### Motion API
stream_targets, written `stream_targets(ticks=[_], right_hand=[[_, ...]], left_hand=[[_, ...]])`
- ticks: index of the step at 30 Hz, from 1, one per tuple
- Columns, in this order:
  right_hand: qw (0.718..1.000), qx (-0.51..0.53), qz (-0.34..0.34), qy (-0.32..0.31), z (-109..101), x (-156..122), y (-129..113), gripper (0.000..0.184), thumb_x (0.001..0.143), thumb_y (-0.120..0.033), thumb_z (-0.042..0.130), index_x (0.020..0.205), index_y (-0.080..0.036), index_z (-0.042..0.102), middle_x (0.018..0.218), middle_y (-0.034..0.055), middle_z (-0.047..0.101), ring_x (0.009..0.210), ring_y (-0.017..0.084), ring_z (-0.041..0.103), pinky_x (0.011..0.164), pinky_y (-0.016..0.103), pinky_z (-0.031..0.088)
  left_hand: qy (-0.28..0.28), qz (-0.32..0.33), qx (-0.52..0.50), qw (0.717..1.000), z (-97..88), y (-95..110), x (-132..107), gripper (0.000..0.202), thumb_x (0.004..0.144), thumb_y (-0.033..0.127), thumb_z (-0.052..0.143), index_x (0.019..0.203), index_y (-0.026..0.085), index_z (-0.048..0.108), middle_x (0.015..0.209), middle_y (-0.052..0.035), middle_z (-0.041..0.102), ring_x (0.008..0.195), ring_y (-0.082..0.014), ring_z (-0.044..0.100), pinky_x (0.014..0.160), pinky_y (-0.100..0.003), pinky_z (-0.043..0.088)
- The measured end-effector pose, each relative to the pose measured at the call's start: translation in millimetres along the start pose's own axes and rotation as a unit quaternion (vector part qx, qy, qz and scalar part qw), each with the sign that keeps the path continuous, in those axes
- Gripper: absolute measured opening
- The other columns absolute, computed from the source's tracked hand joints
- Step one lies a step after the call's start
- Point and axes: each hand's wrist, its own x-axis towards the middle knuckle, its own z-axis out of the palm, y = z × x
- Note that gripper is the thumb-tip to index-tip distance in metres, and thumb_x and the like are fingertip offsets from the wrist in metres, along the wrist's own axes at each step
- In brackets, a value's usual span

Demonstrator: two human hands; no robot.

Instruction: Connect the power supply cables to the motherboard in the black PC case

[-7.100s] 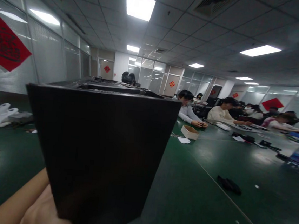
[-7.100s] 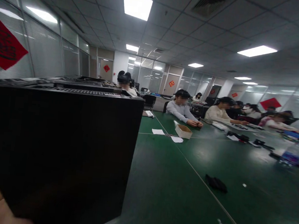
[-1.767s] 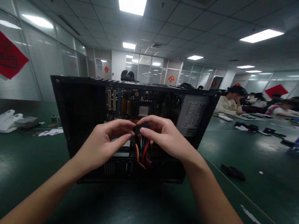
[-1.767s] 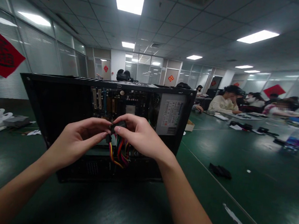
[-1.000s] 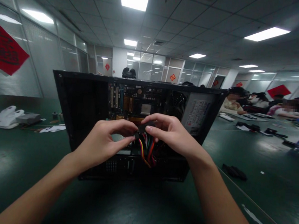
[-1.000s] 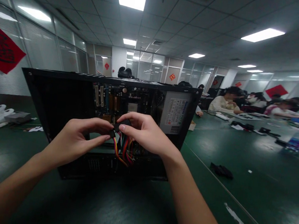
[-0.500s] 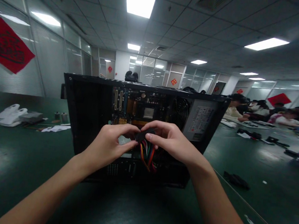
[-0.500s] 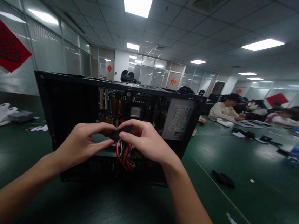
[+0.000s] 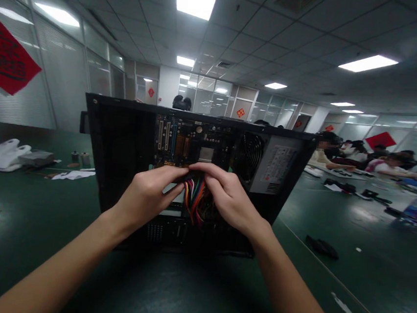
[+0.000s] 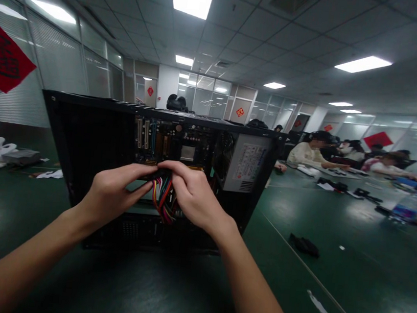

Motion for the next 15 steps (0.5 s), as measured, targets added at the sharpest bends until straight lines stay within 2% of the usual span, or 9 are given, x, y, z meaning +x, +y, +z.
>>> stream_targets(ticks=[2,4,7,10,12,15], right_hand=[[0.992,-0.109,-0.043,-0.039,0.2,-2.0,1.3,0.048,0.092,-0.011,0.036,0.137,-0.020,0.053,0.134,0.0073,0.059,0.124,0.021,0.054,0.110,0.040,0.042],[0.969,-0.230,-0.077,-0.039,3.1,-2.8,4.2,0.053,0.091,-0.011,0.040,0.143,-0.019,0.048,0.138,0.0120,0.053,0.127,0.025,0.049,0.108,0.043,0.043],[0.913,-0.385,-0.136,0.007,11.0,-1.7,12.5,0.045,0.094,-0.013,0.044,0.137,-0.017,0.054,0.136,0.0167,0.050,0.125,0.030,0.045,0.101,0.046,0.046],[0.870,-0.459,-0.181,0.010,15.4,-0.1,27.2,0.035,0.098,-0.016,0.042,0.128,-0.016,0.060,0.119,0.0146,0.059,0.108,0.027,0.051,0.089,0.042,0.049],[0.861,-0.484,-0.158,-0.002,14.0,0.0,40.2,0.030,0.099,-0.017,0.044,0.122,-0.015,0.063,0.107,0.0122,0.061,0.097,0.025,0.052,0.083,0.039,0.048],[0.868,-0.492,-0.061,-0.026,8.6,-1.3,61.6,0.026,0.095,-0.011,0.049,0.115,-0.015,0.065,0.102,0.0107,0.060,0.095,0.024,0.053,0.077,0.035,0.047]], left_hand=[[0.001,-0.004,0.008,1.000,2.0,-2.2,-1.4,0.026,0.096,0.025,0.055,0.116,0.011,0.066,0.112,-0.0116,0.074,0.101,-0.0215,0.071,0.093,-0.034,0.057],[-0.006,-0.010,0.017,1.000,4.8,-5.0,-3.7,0.027,0.096,0.025,0.055,0.116,0.011,0.067,0.112,-0.0120,0.074,0.100,-0.0222,0.072,0.093,-0.035,0.058],[-0.018,-0.012,0.024,0.999,10.9,-11.4,-7.8,0.026,0.096,0.024,0.054,0.114,0.011,0.068,0.108,-0.0120,0.075,0.096,-0.0227,0.073,0.088,-0.035,0.059],[-0.014,-0.006,0.013,1.000,18.3,-19.6,-11.3,0.024,0.096,0.024,0.055,0.111,0.012,0.070,0.105,-0.0110,0.076,0.091,-0.0227,0.074,0.083,-0.034,0.060],[-0.010,-0.013,-0.004,1.000,22.6,-24.6,-13.3,0.023,0.095,0.024,0.057,0.109,0.014,0.072,0.105,-0.0100,0.076,0.092,-0.0225,0.074,0.084,-0.034,0.060],[-0.022,-0.047,-0.028,0.998,28.0,-31.2,-17.0,0.024,0.095,0.027,0.058,0.108,0.014,0.074,0.104,-0.0092,0.076,0.093,-0.0219,0.074,0.086,-0.033,0.059]])
